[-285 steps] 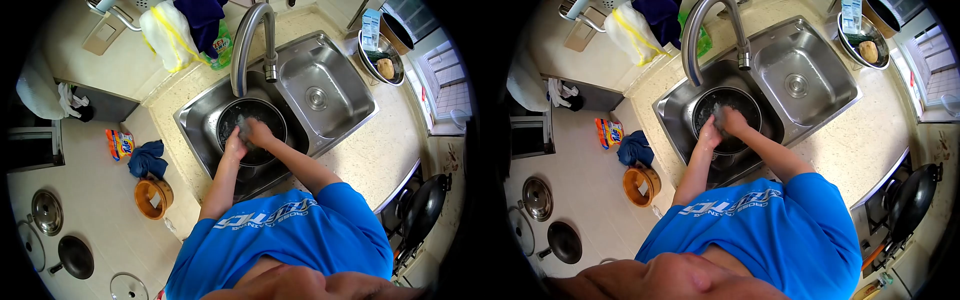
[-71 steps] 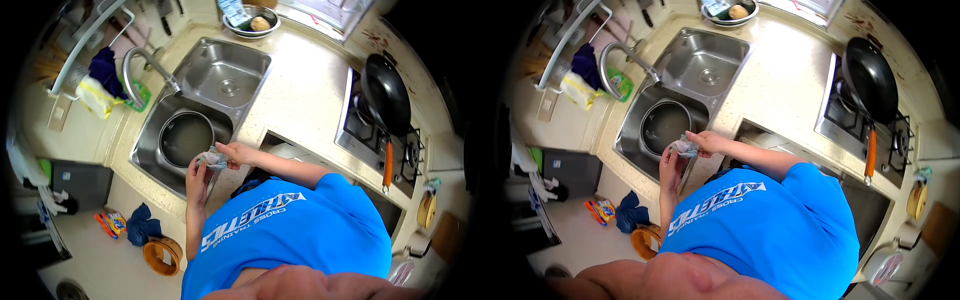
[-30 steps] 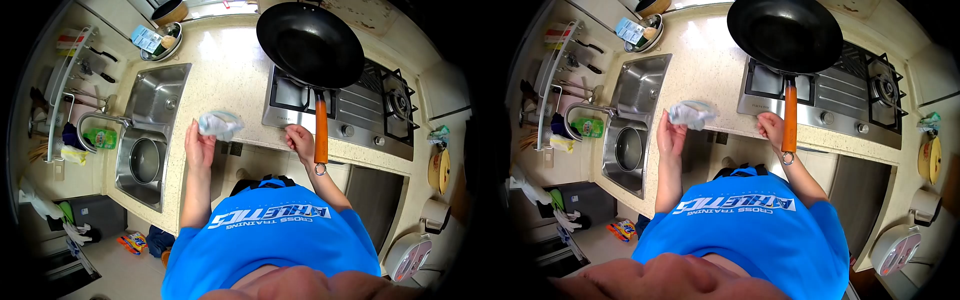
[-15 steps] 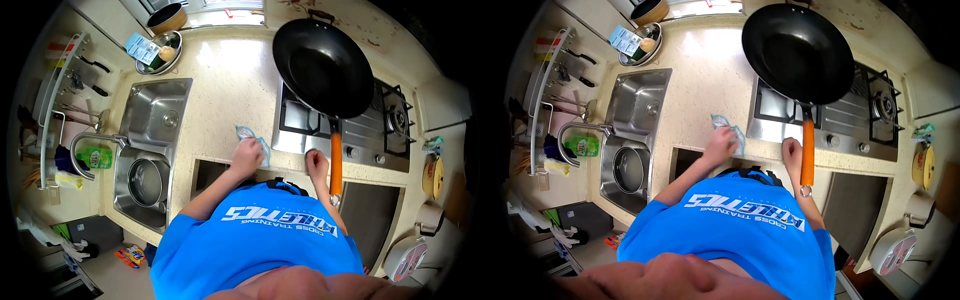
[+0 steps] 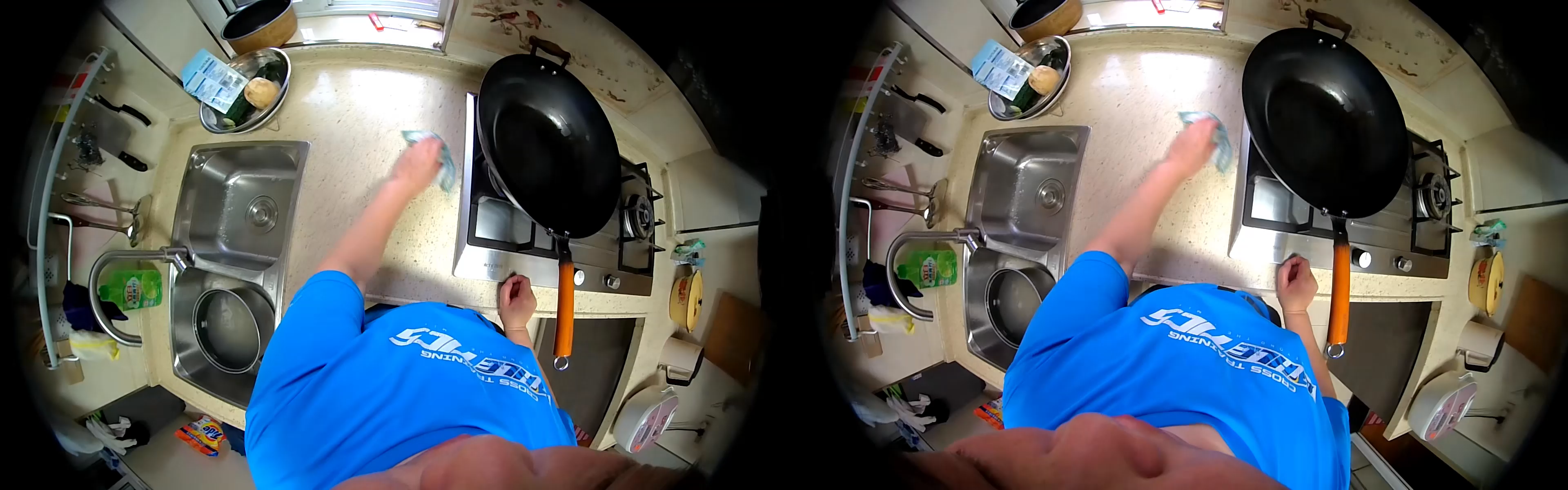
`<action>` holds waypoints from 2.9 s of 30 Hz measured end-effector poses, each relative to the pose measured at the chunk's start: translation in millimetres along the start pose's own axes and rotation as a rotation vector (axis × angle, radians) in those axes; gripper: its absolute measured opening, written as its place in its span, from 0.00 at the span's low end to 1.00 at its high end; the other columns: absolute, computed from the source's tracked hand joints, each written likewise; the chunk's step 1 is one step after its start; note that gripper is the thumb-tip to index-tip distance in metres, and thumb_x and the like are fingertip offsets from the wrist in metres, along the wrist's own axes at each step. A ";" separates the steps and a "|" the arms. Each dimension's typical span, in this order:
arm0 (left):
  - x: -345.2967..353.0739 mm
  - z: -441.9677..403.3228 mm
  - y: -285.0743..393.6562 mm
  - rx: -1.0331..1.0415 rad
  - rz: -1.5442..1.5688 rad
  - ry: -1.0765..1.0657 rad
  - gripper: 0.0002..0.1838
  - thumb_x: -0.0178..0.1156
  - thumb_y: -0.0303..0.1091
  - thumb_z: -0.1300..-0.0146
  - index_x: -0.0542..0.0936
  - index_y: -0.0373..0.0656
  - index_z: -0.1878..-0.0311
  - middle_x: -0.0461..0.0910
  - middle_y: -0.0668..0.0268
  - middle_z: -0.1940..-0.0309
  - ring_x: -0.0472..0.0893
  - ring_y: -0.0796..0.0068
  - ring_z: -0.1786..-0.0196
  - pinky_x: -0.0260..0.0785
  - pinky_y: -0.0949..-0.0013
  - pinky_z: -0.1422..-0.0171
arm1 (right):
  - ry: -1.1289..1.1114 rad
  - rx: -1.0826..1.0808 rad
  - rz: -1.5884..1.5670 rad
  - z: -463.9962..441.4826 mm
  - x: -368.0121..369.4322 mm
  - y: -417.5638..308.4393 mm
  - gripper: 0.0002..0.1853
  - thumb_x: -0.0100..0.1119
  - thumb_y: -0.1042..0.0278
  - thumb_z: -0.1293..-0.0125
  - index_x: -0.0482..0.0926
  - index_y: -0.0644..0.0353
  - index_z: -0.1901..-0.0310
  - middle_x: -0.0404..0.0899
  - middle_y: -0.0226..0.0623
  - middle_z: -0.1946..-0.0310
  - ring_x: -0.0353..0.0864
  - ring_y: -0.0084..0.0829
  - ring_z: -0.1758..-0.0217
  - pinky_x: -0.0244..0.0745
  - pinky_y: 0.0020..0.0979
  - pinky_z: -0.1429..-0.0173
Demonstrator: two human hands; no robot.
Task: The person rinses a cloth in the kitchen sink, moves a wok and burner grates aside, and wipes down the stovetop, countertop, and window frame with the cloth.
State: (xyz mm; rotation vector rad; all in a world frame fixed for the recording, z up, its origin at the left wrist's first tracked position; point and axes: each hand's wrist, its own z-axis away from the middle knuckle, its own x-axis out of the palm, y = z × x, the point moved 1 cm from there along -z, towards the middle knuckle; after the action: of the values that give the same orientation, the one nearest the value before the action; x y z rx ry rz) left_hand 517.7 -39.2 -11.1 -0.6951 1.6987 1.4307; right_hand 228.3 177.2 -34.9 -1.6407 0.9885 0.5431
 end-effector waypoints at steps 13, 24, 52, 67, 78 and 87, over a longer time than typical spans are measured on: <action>23.9 16.1 -12.0 0.404 -0.112 0.222 0.19 0.57 0.30 0.42 0.73 0.34 0.47 0.73 0.52 0.43 0.68 0.56 0.36 0.59 0.55 0.31 | -0.007 0.032 0.025 1.4 2.8 0.8 0.03 0.58 0.71 0.42 0.74 0.57 0.68 0.75 0.34 0.84 0.77 0.35 0.84 0.71 0.33 0.78; -12.4 -170.3 -63.4 0.067 -0.157 -0.007 0.19 0.55 0.35 0.36 0.72 0.44 0.43 0.71 0.60 0.40 0.70 0.62 0.37 0.61 0.60 0.31 | 0.025 0.097 -0.043 11.6 9.5 15.5 0.03 0.58 0.73 0.43 0.74 0.59 0.70 0.72 0.33 0.86 0.73 0.29 0.86 0.68 0.28 0.79; -93.1 -96.2 -161.3 -0.322 -0.320 0.188 0.25 0.44 0.49 0.30 0.66 0.43 0.37 0.61 0.58 0.32 0.57 0.62 0.27 0.47 0.50 0.25 | 0.051 0.127 -0.175 19.0 18.7 31.4 0.04 0.56 0.81 0.44 0.72 0.61 0.71 0.65 0.24 0.89 0.63 0.13 0.87 0.56 0.19 0.82; 8.4 83.6 -34.9 0.054 -0.298 0.140 0.23 0.55 0.40 0.36 0.69 0.43 0.39 0.62 0.48 0.34 0.61 0.47 0.31 0.51 0.47 0.28 | -0.027 0.208 -0.074 24.8 17.5 42.6 0.05 0.59 0.77 0.45 0.73 0.58 0.69 0.70 0.28 0.88 0.69 0.21 0.87 0.63 0.23 0.81; -80.1 14.1 -179.6 -0.369 -0.409 0.304 0.26 0.45 0.51 0.30 0.67 0.46 0.36 0.61 0.52 0.33 0.58 0.52 0.29 0.52 0.55 0.27 | -0.066 0.230 -0.200 23.8 23.3 61.9 0.03 0.59 0.74 0.44 0.75 0.57 0.71 0.72 0.31 0.86 0.72 0.24 0.86 0.68 0.26 0.79; -29.1 54.3 -124.2 -0.386 -0.483 0.340 0.25 0.47 0.46 0.31 0.66 0.44 0.35 0.60 0.47 0.33 0.59 0.47 0.30 0.51 0.49 0.27 | -0.008 0.144 -0.095 7.2 7.7 9.4 0.02 0.58 0.75 0.43 0.74 0.58 0.71 0.73 0.31 0.86 0.72 0.25 0.85 0.67 0.27 0.78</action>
State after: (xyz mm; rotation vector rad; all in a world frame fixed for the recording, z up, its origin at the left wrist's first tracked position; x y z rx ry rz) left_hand 646.5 -15.0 -56.2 -1.5206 1.3610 1.3443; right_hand 225.7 180.9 -48.2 -1.5474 0.9168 0.4052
